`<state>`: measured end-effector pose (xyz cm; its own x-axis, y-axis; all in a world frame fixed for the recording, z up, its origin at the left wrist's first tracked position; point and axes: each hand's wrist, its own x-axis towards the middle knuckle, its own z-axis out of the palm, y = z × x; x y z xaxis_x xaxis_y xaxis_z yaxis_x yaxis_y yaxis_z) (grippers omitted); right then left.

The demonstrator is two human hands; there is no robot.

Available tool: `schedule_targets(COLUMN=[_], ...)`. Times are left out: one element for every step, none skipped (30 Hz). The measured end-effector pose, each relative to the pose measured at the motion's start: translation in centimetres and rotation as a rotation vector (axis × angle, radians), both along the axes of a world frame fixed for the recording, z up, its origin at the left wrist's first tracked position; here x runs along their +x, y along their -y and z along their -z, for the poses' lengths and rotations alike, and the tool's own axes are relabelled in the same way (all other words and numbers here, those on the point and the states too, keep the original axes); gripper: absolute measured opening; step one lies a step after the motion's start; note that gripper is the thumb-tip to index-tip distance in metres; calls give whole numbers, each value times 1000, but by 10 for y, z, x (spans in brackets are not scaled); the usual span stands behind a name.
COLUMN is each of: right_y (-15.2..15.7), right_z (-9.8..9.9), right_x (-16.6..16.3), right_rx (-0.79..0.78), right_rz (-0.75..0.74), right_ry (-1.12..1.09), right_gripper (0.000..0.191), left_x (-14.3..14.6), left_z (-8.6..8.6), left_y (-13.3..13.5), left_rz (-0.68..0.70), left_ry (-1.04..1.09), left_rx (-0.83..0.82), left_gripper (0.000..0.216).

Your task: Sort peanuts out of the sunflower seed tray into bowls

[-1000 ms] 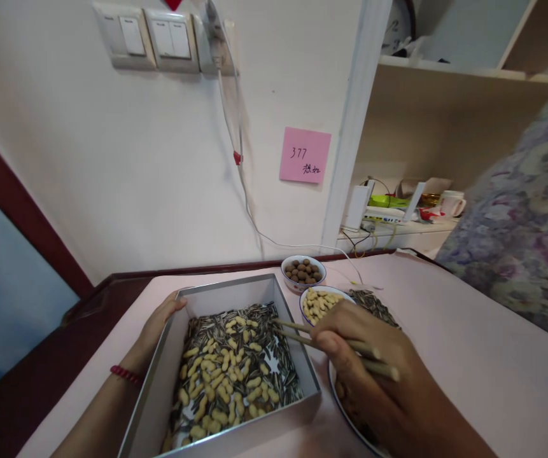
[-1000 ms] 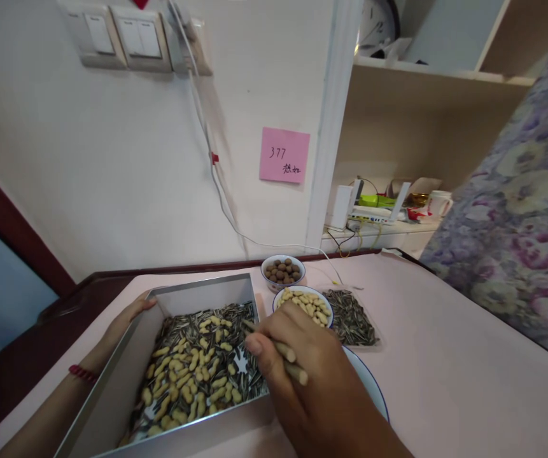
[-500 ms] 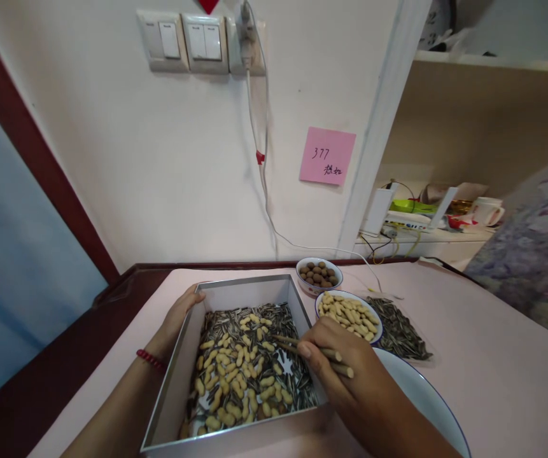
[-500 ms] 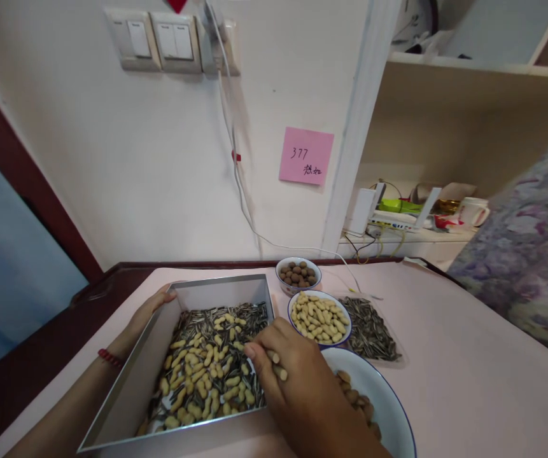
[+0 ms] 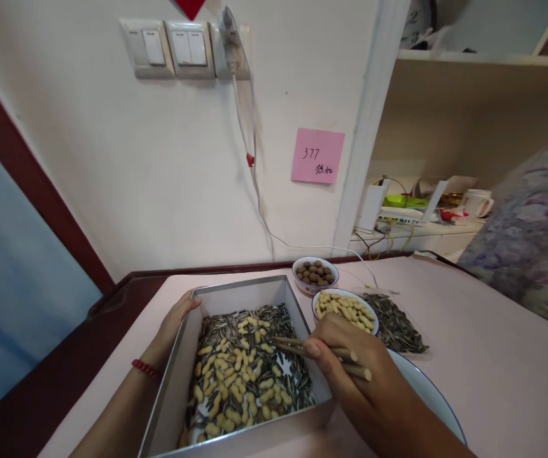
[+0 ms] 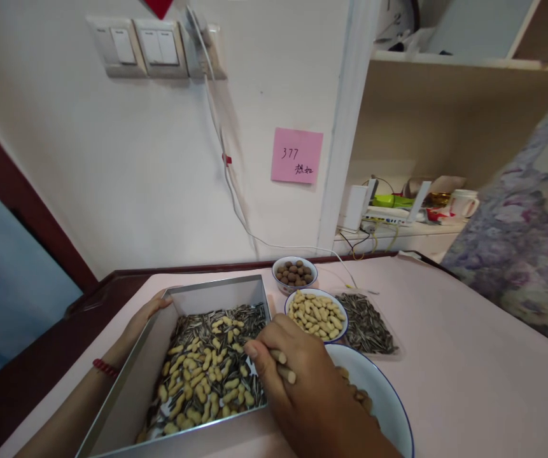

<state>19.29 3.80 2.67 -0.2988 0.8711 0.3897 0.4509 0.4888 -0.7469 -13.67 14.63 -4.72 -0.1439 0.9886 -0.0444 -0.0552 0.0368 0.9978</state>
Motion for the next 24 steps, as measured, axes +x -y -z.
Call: schedule_targets(right_y=[1,2,2,2,1,0,-1,-2,-3,-3,-2,-1,1,3,6,10,12,15,17,18,18,17,16,15], right_z=[-1,-2,-3,-3,-3,-3,-4,-5,-7,-9,-12,-16,-20,-24,-28,-32,-36,-39,-42,-45,-46,-48,-48,-49], right_x=[2,4,6,9,13,17,21,26,31,36,41,46,52,57,63,68,74,80,85,91,96,100,103,105], right_rx=[13,22,31,42,54,68,86,112,146,186,232,285,339,397,447,493,530,552,559,555,538,525,511,504], right_rz=[0,3,9,20,29,40,53,62,74,95,132,187,254,322,390,448,498,539,570,598,619,631,641,650], right_ry=[-20,-42,-65,-92,-119,-150,-189,-226,-255,-272,-275,-268,-254,-236,-222,-203,-178,-141,-94,-42,20,88,150,200], right_gripper=[38,39,41,41,41,40,38,36,34,31,29,27,25,22,21,20,20,20,21,22,24,26,30,32], left_x=[-1,-2,-2,-3,-3,-4,-4,-4,-4,-4,-3,-3,-3,-2,-2,-2,-1,-1,-1,-1,-2,-2,-2,-3], left_z=[1,2,4,4,5,6,6,6,5,5,4,4,3,2,0,-1,-3,-4,-5,-6,-7,-8,-8,-8], left_y=[-1,-2,-2,-3,-3,-3,-3,-3,-3,-3,-3,-2,-2,-2,-2,-2,-2,-2,-2,-2,-2,-2,-2,-3], left_rz=[5,11,17,20,21,20,17,13,11,10,12,13,14,11,6,1,-3,-5,-1,1,3,1,2,0], left_ry=[5,9,14,17,18,18,17,14,10,8,6,5,5,3,0,-5,-10,-15,-20,-23,-24,-25,-26,-28], left_rx=[2,4,7,9,9,6,1,-6,-13,-19,-25,-28,-28,-28,-30,-35,-44,-54,-65,-76,-87,-96,-105,-110], left_gripper=[56,57,57,57,58,58,58,59,59,60,60,61,61,61,62,62,63,64,64,65,66,66,67,66])
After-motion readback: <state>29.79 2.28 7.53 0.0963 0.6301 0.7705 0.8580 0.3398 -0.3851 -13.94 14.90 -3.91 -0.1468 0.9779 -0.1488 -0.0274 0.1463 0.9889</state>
